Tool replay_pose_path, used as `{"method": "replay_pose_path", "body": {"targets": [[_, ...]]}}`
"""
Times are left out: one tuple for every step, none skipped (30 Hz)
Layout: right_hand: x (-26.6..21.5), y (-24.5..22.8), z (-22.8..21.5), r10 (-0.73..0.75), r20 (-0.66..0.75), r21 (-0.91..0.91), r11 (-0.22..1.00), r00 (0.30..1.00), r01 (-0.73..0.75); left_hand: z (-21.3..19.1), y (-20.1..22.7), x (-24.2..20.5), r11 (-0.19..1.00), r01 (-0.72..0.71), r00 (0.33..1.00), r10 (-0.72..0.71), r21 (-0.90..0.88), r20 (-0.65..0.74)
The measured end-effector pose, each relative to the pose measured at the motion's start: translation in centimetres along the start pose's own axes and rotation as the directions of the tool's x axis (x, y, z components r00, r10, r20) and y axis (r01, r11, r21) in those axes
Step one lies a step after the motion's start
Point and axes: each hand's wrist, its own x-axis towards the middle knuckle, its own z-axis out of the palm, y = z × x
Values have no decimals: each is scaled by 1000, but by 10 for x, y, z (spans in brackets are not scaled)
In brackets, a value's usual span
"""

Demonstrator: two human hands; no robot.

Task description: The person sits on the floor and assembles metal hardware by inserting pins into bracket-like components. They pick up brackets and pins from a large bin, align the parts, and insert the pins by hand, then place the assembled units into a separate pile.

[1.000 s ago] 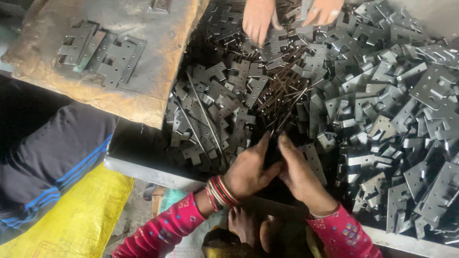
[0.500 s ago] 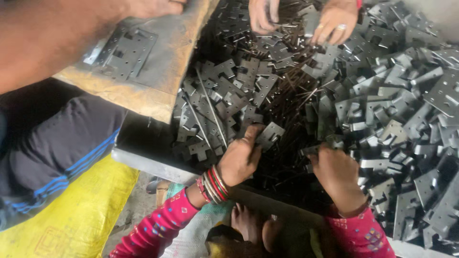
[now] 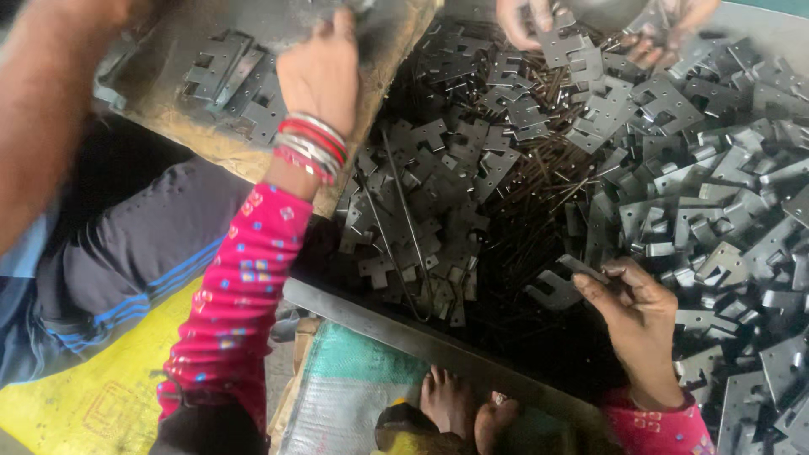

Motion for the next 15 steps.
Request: {"method": "replay_pose_path", "body": {"targets": [[0, 2, 0, -14, 12, 89, 996, 1000, 13, 15, -9, 10, 999, 16, 996, -20, 39, 88], [1, 4, 0, -30, 23, 177, 984, 999, 25, 27, -16, 19, 996, 29, 984, -42, 79, 174], [1, 6, 0, 2, 36, 187, 982, 999, -8, 37, -20, 24, 992, 39, 964, -69, 121, 258], [1, 8, 0, 33, 50, 197, 979, 998, -42, 43, -18, 24, 991, 53, 958, -85, 123, 275], [5, 9, -1, 59, 64, 205, 976, 996, -71, 48, -13, 22, 990, 71, 951, -105, 124, 289], [8, 8, -1, 70, 81, 244, 966, 994, -88, 49, -9, 23, 988, 90, 945, -124, 126, 303], [9, 8, -1, 89, 99, 285, 952, 991, -114, 48, -5, 19, 974, 115, 987, -134, 194, 89], [9, 6, -2, 107, 119, 325, 935, 987, -140, 44, 3, 12, 955, 155, 984, -125, 254, -130], [8, 5, -3, 137, 124, 367, 914, 983, -174, 37, 13, 2, 931, 204, 936, -95, 302, -339], [9, 1, -8, 166, 131, 409, 889, 977, -206, 29, 23, -7, 980, 123, 951, -70, 159, -302], [10, -3, -13, 194, 137, 447, 863, 971, -235, 20, 35, -16, 999, 46, 962, -42, 6, -271], [13, -8, -16, 136, 191, 645, 729, 972, -229, 10, 48, -28, 988, -27, 970, -10, -150, -244], [16, -13, -19, 63, 227, 805, 549, 972, -223, -3, 64, -44, 938, -12, 997, 40, -346, 73], [17, -17, -20, -18, 242, 916, 335, 970, -223, -15, 78, -63, 855, 67, 919, 148, -514, 366], [17, -21, -18, 68, 256, 883, 390, 964, -262, -25, 90, -82, 804, -95, 965, 218, -587, 143]]}}
